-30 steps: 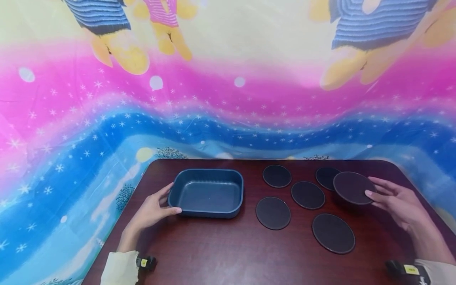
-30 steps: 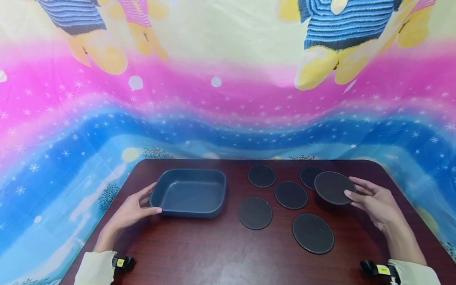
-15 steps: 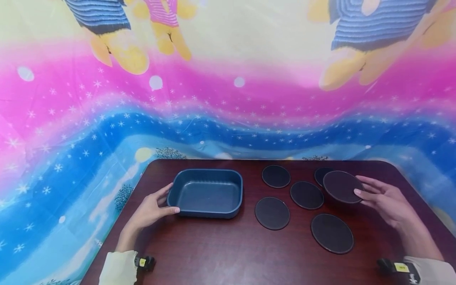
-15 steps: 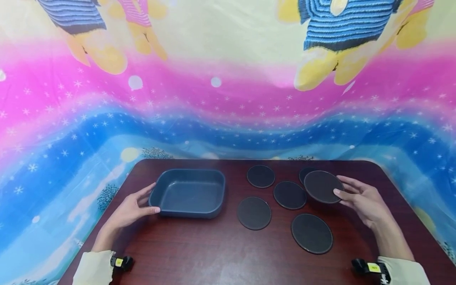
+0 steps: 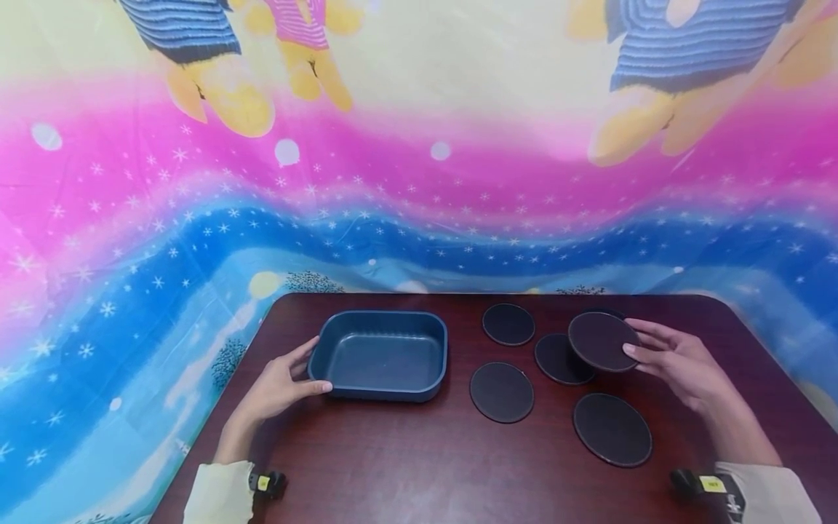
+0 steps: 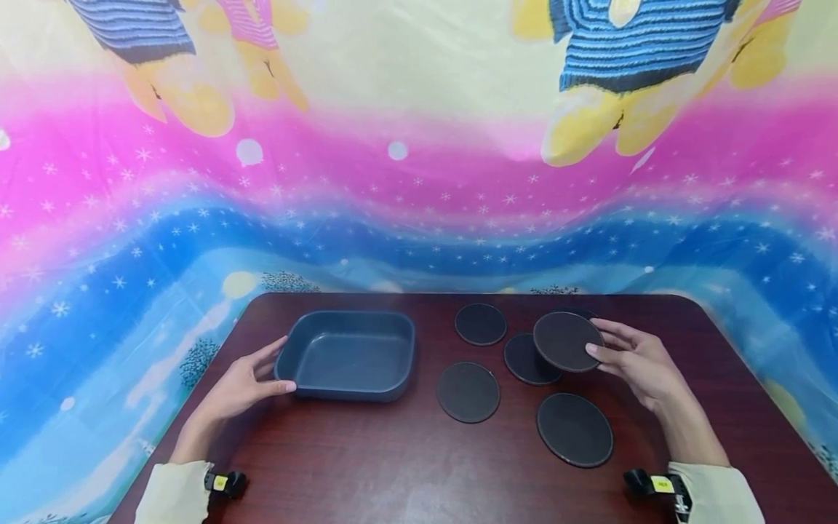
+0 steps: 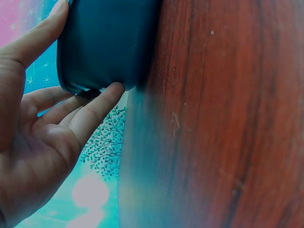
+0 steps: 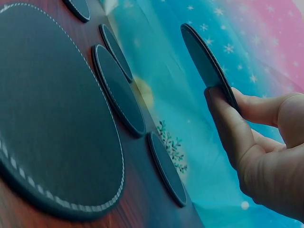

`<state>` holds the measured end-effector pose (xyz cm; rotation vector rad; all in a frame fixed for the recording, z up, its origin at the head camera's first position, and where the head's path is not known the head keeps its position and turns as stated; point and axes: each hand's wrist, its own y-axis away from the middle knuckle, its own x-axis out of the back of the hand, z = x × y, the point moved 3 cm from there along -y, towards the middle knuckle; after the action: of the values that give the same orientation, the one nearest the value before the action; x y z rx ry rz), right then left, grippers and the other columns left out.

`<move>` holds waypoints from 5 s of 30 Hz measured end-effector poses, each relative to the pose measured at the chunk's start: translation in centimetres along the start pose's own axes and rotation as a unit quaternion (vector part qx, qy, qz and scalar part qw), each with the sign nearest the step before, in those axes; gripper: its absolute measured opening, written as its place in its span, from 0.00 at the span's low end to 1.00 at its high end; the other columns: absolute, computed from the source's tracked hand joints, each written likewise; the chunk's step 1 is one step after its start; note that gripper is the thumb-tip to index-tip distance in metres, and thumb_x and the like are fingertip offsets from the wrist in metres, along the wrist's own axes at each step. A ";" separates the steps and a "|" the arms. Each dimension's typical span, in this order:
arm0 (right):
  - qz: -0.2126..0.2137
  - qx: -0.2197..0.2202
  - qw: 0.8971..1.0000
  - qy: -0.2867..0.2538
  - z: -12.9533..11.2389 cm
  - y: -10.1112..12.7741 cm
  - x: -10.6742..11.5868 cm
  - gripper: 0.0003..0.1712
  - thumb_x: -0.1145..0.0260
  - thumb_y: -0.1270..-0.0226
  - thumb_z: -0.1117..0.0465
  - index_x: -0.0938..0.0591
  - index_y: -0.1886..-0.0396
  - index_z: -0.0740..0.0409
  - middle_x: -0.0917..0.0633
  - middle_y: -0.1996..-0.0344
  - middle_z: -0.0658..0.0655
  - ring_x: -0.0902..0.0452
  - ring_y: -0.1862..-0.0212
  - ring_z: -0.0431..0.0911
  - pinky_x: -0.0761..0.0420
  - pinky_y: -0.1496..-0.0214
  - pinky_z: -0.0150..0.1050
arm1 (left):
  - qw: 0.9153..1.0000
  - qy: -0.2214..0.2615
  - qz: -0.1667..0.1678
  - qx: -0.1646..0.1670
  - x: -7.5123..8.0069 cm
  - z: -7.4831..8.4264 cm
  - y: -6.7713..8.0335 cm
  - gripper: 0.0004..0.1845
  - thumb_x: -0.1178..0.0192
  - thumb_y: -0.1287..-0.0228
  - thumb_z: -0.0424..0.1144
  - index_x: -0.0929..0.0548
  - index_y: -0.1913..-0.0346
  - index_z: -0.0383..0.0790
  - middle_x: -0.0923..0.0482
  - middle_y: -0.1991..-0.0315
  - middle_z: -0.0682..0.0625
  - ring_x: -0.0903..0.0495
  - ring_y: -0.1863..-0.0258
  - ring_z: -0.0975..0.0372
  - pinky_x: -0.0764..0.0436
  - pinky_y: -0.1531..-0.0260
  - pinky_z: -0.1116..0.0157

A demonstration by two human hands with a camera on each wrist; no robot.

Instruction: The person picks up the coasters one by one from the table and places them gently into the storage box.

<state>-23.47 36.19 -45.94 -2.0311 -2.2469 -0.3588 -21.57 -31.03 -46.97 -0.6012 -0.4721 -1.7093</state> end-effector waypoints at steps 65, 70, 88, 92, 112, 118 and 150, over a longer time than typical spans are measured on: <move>-0.061 0.002 0.998 -0.002 -2.9 -2.6 -8.9 0.45 0.30 0.21 0.55 0.40 0.14 0.62 0.38 0.19 0.77 0.14 0.49 0.28 0.13 0.47 0.28 | 0.999 0.049 0.006 0.021 -0.2 -0.2 -0.1 0.54 0.20 0.37 0.48 0.40 0.15 0.38 0.33 0.20 0.32 0.21 0.29 0.38 0.13 0.40 0.54; -0.066 0.003 0.998 -0.018 -3.3 -2.8 -10.2 0.44 0.29 0.22 0.57 0.38 0.15 0.62 0.34 0.22 0.76 0.11 0.50 0.32 0.12 0.47 0.29 | 0.999 0.044 0.005 0.019 -0.2 0.1 -0.1 0.54 0.20 0.37 0.48 0.39 0.15 0.38 0.31 0.21 0.32 0.21 0.29 0.39 0.12 0.41 0.53; -0.088 0.002 0.994 -0.057 -4.2 -3.7 -14.9 0.44 0.28 0.24 0.61 0.37 0.16 0.65 0.29 0.25 0.76 0.08 0.54 0.38 0.10 0.49 0.32 | 0.999 0.049 0.008 0.021 -0.2 0.2 0.0 0.53 0.20 0.37 0.47 0.38 0.15 0.37 0.31 0.21 0.31 0.20 0.30 0.39 0.12 0.41 0.52; -0.096 0.001 0.993 -0.067 -4.4 -3.9 -15.9 0.43 0.28 0.24 0.62 0.37 0.16 0.65 0.29 0.24 0.76 0.08 0.53 0.38 0.10 0.48 0.33 | 0.998 0.053 0.008 0.020 -0.2 0.1 -0.1 0.53 0.20 0.37 0.48 0.38 0.15 0.37 0.31 0.22 0.31 0.20 0.30 0.39 0.12 0.41 0.52; -0.111 -0.002 0.990 -0.083 -5.6 -4.4 -19.3 0.41 0.29 0.24 0.64 0.35 0.16 0.63 0.26 0.26 0.75 0.08 0.55 0.39 0.10 0.49 0.33 | 0.998 0.059 0.007 0.016 -0.2 0.0 -0.1 0.54 0.19 0.39 0.48 0.37 0.16 0.39 0.32 0.20 0.32 0.21 0.29 0.39 0.12 0.41 0.53; -0.116 -0.003 0.989 -0.096 -5.8 -4.6 -19.9 0.41 0.30 0.23 0.65 0.36 0.16 0.63 0.27 0.26 0.75 0.08 0.54 0.40 0.10 0.47 0.35 | 0.998 0.056 0.008 0.018 -0.2 -0.1 -0.1 0.53 0.19 0.38 0.49 0.37 0.16 0.39 0.31 0.21 0.31 0.21 0.29 0.39 0.12 0.41 0.53; -0.121 -0.023 0.986 -0.108 -7.0 -6.0 -25.3 0.36 0.28 0.26 0.67 0.27 0.20 0.59 0.20 0.30 0.70 0.10 0.59 0.38 0.12 0.55 0.33 | 0.999 0.043 0.010 0.015 -0.1 -0.2 -0.1 0.51 0.21 0.37 0.50 0.36 0.16 0.40 0.30 0.22 0.32 0.21 0.29 0.40 0.12 0.40 0.52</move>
<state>-27.26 9.51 -45.54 -1.9037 -2.6493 -0.2168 -21.64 -31.02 -47.18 -0.5062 -0.4281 -1.6988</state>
